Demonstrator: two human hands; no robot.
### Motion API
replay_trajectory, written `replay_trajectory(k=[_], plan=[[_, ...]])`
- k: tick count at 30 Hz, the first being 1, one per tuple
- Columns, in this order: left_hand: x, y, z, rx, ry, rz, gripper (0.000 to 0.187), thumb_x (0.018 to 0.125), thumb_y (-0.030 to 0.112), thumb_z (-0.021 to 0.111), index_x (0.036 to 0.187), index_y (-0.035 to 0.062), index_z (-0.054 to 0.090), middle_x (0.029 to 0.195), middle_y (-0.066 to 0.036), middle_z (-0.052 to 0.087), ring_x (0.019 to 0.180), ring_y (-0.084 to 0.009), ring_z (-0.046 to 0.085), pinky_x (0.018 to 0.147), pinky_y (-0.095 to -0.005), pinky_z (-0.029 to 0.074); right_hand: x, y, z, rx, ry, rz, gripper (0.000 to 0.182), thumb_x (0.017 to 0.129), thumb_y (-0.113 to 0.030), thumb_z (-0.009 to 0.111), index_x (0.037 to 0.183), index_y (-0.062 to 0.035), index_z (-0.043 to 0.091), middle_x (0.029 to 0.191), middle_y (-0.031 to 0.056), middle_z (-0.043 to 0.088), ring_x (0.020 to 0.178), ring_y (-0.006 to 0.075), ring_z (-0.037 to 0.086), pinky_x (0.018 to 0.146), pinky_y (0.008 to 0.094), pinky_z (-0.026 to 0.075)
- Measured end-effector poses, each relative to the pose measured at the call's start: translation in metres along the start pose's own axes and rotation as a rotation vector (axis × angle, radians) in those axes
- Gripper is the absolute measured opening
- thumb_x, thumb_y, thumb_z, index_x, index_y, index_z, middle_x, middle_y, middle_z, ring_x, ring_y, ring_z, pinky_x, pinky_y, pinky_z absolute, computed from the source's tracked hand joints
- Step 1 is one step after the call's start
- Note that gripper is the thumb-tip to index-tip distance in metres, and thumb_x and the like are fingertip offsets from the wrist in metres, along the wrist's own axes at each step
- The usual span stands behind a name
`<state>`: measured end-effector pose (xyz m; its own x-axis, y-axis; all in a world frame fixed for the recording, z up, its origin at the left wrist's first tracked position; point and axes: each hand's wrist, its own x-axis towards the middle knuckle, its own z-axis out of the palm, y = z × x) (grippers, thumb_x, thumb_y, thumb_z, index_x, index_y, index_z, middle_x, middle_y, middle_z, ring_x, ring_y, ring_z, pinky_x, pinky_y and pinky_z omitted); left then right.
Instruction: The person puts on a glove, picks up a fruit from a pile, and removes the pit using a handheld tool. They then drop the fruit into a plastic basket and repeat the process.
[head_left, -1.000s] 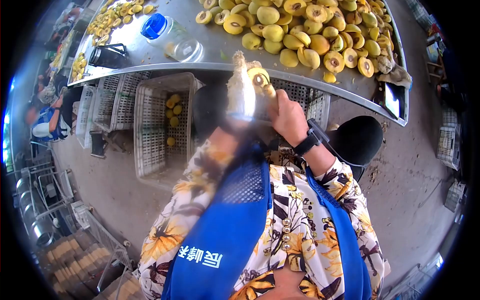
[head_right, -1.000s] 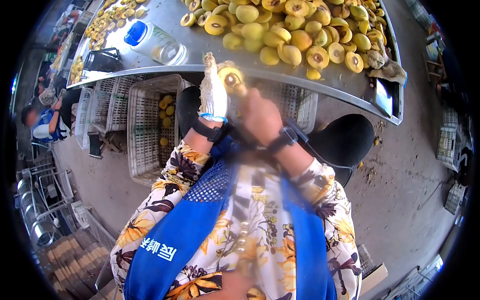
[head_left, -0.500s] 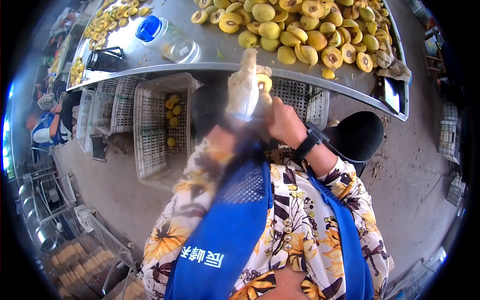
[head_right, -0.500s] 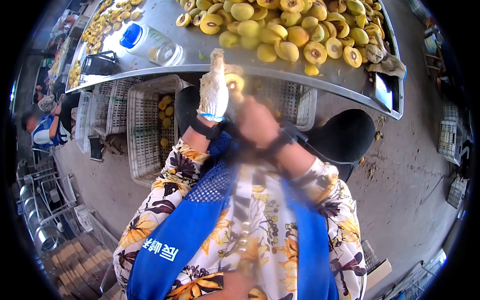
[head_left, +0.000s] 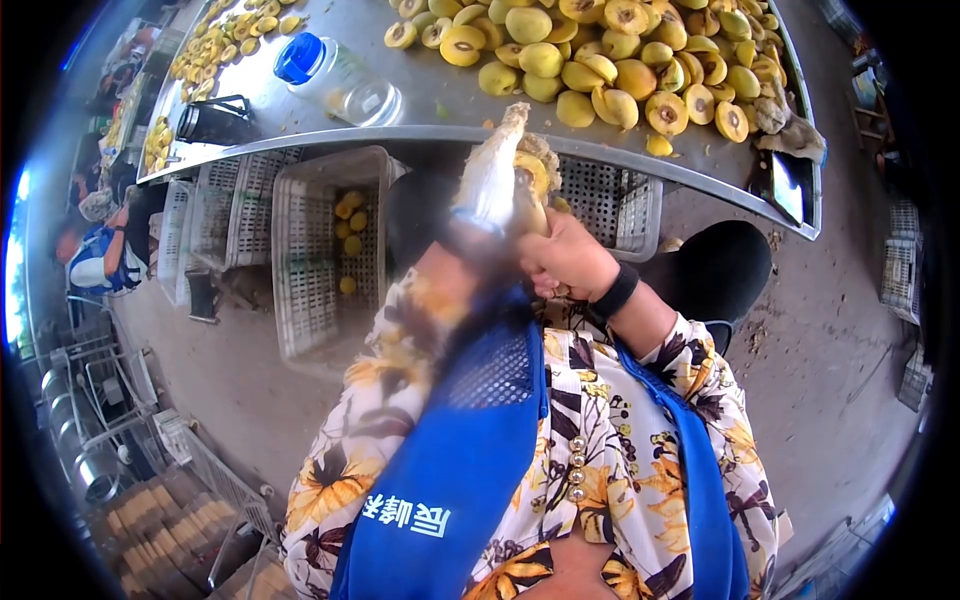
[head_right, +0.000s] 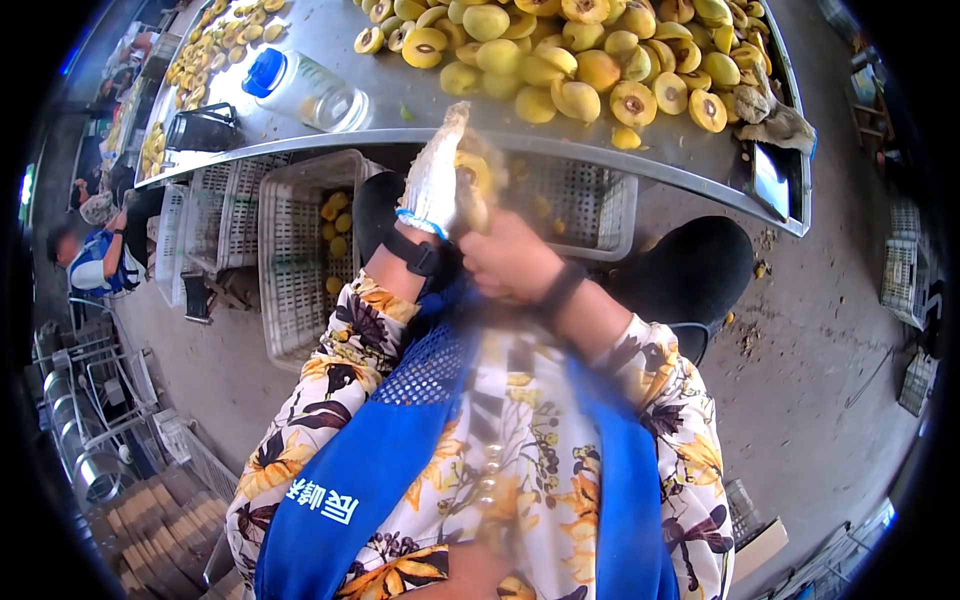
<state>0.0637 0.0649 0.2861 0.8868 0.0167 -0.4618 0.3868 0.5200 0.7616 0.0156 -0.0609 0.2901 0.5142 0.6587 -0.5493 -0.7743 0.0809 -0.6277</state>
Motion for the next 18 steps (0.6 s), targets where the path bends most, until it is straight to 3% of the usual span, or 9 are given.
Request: replay_trajectory(k=[3,5,6,8,11,15,18], plan=[[-0.002,0.002,0.000,0.316,-0.072,0.203,0.032,0.090,0.035,0.049,0.098,0.0051,0.057,0.083,-0.006,0.063,0.064,-0.0095,0.061,0.046,-0.0194,0.043,-0.001,-0.001,-0.006,0.104,-0.078,0.026,0.005,0.081,-0.003,0.047,0.085,-0.0063,0.044,0.053,0.0002,0.040,0.035,0.0067,0.033,0.033,0.0218,0.028],[0.011,-0.006,-0.020,0.304,-0.272,0.287,0.036,0.090,0.030,0.047,0.112,0.0017,0.053,0.091,-0.010,0.062,0.074,-0.0140,0.061,0.055,-0.0258,0.047,-0.002,-0.001,-0.011,0.172,-0.136,0.038,0.007,0.082,-0.002,0.046,0.087,-0.0075,0.044,0.053,-0.0002,0.039,0.035,0.0065,0.033,0.032,0.0218,0.026],[0.017,-0.015,-0.026,0.408,-0.334,0.468,0.035,0.091,0.027,0.045,0.112,0.0009,0.052,0.086,-0.011,0.062,0.071,-0.0155,0.060,0.058,-0.0274,0.048,-0.002,0.000,-0.012,0.205,-0.162,0.044,0.008,0.082,-0.002,0.046,0.088,-0.0080,0.044,0.053,-0.0003,0.039,0.035,0.0065,0.032,0.032,0.0218,0.026],[0.016,-0.012,-0.028,1.176,-0.173,1.012,0.031,0.088,0.019,0.047,0.113,0.0012,0.051,0.084,-0.010,0.062,0.070,-0.0166,0.058,0.062,-0.0287,0.049,0.001,0.003,-0.017,0.255,-0.204,0.048,0.010,0.083,-0.002,0.046,0.090,-0.0087,0.044,0.054,-0.0006,0.038,0.034,0.0065,0.031,0.032,0.0218,0.025],[0.007,0.001,-0.017,0.611,-0.261,0.338,0.034,0.082,0.012,0.052,0.115,0.0033,0.051,0.086,-0.009,0.062,0.071,-0.0166,0.059,0.064,-0.0286,0.049,0.005,0.004,-0.024,0.254,-0.231,0.034,0.011,0.084,-0.002,0.046,0.092,-0.0092,0.044,0.054,-0.0010,0.037,0.034,0.0062,0.029,0.032,0.0217,0.024],[0.009,-0.005,-0.034,1.125,-0.340,0.719,0.042,0.086,0.011,0.042,0.127,0.0027,0.043,0.102,-0.015,0.060,0.092,-0.0240,0.059,0.080,-0.0318,0.046,0.003,0.004,-0.022,0.252,-0.262,0.069,0.011,0.084,-0.002,0.046,0.092,-0.0091,0.044,0.054,-0.0016,0.036,0.033,0.0052,0.027,0.032,0.0211,0.022],[0.008,-0.004,-0.036,1.156,-0.286,0.707,0.042,0.087,0.014,0.041,0.128,0.0029,0.042,0.101,-0.014,0.061,0.087,-0.0233,0.061,0.081,-0.0308,0.046,0.001,0.001,-0.018,0.322,-0.306,0.085,0.010,0.085,-0.003,0.045,0.092,-0.0087,0.045,0.054,-0.0019,0.036,0.032,0.0044,0.027,0.031,0.0208,0.022]])
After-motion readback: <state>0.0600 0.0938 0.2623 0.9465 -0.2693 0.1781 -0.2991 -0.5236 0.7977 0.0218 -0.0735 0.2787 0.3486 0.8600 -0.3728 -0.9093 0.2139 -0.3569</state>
